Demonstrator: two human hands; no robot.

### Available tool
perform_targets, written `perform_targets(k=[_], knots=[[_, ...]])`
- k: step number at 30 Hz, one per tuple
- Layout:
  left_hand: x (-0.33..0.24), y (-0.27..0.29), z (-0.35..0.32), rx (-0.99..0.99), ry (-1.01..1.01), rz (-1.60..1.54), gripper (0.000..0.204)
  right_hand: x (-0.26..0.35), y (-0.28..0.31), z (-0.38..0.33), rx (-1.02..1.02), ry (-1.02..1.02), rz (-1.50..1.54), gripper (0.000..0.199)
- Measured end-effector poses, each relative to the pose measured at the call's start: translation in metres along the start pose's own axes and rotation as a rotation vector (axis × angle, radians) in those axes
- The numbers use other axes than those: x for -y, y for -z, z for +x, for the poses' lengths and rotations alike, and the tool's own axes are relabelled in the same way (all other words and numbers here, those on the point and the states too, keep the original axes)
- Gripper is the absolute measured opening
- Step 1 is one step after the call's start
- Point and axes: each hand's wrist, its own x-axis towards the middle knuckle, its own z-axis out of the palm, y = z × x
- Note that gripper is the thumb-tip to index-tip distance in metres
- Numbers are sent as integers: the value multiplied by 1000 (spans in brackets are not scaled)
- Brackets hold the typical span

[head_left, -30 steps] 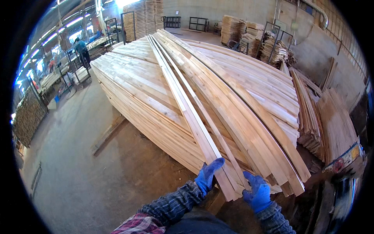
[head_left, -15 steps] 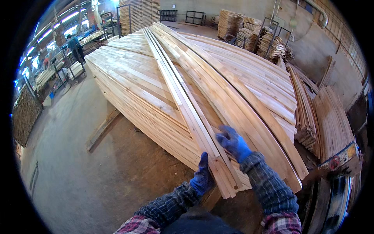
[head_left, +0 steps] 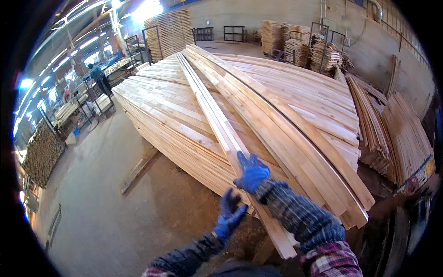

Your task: The person picks up individual wood planks from a large stack and feeds them into a processing machine one at a time.

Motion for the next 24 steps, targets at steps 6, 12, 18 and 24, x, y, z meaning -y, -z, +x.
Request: perform_targets(k=[6, 12, 18, 24], knots=[[-87, 41, 124, 271, -724, 1150, 84, -67, -24, -182, -138, 77, 68, 96], [-119, 15, 265, 747, -642, 1835, 103, -111, -4, -378, -148, -80, 52, 75], [-126, -19, 335, 1085, -650, 2326, 104, -131, -6, -525, -135, -434, 0, 87], [-98, -33, 335, 1163, -996, 1698, 81, -170, -21, -579, -231, -522, -38, 80]])
